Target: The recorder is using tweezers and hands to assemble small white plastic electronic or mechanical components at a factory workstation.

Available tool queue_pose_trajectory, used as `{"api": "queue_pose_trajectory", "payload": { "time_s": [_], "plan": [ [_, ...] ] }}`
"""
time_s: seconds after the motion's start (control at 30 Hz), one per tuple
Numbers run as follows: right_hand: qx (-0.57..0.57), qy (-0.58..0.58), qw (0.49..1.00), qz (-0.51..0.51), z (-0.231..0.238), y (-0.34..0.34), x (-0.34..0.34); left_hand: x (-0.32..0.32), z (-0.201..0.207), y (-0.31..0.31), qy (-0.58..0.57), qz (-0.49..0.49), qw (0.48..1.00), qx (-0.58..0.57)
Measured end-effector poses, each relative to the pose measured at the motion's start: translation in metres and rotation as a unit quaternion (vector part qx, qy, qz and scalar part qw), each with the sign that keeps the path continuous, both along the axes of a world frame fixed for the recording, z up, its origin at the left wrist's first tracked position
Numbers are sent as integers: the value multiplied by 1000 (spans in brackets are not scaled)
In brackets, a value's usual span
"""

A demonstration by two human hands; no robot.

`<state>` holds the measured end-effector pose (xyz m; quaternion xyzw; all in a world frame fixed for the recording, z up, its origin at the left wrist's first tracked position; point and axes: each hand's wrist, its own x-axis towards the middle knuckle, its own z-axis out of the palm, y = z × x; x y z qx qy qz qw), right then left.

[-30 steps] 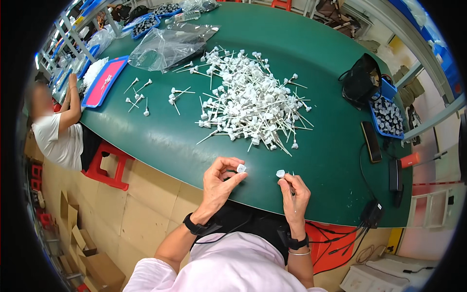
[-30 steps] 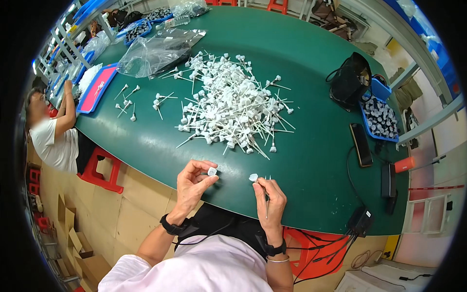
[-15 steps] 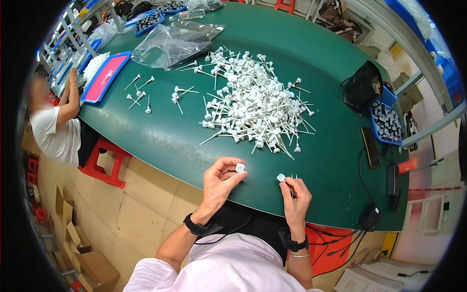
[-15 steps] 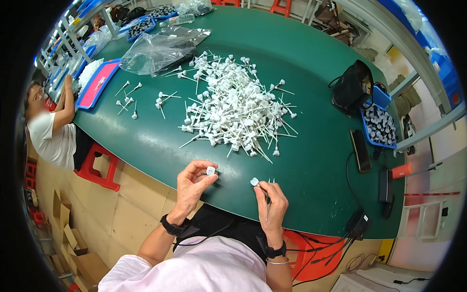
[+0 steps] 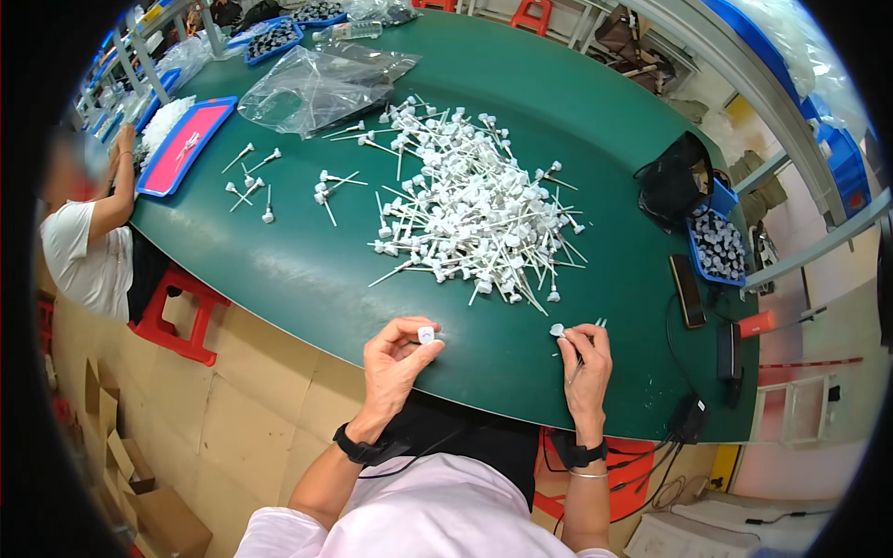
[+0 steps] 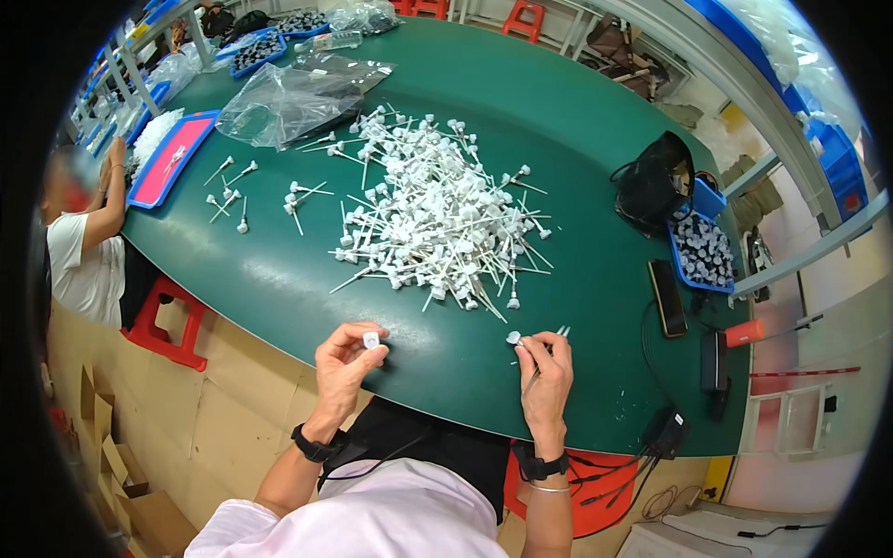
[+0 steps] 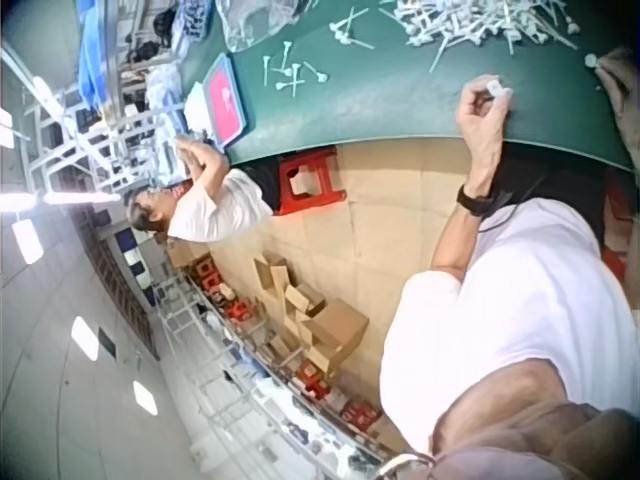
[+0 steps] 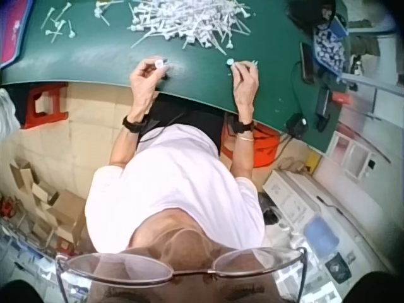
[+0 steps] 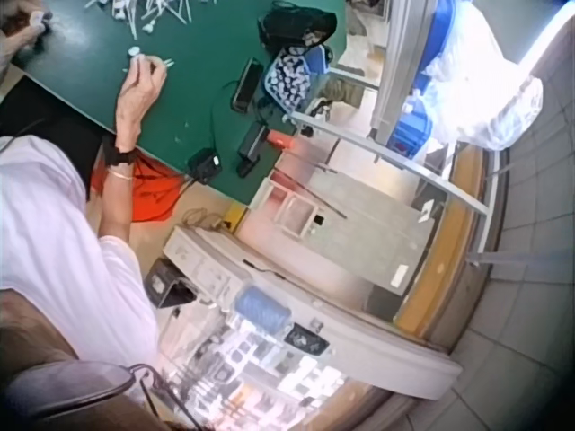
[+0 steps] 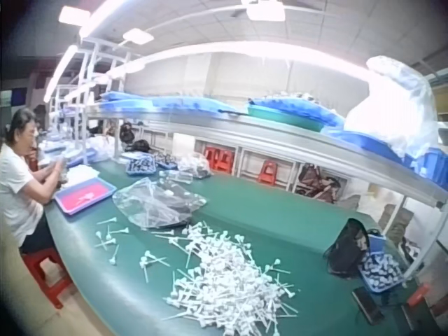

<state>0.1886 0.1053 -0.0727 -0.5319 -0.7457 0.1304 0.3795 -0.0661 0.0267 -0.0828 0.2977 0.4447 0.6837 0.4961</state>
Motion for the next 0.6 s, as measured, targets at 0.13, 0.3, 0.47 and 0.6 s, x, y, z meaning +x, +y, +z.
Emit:
{"api": "queue_pose_trajectory", "payload": {
  "time_s": [0.13,0.3,0.47,0.6],
  "plan": [
    [-40,118,991,42,-4,-2,0,3,2,-4,-5,-4,1000,-14],
    [-79,212,970,92,-11,-6,0,9,-2,-2,9,-3,1000,3],
    [-106,261,950,132,-2,-11,0,14,1,-3,41,-8,999,20],
    [-112,255,948,152,6,-17,-4,19,6,-6,74,-11,997,29]
  ]
}}
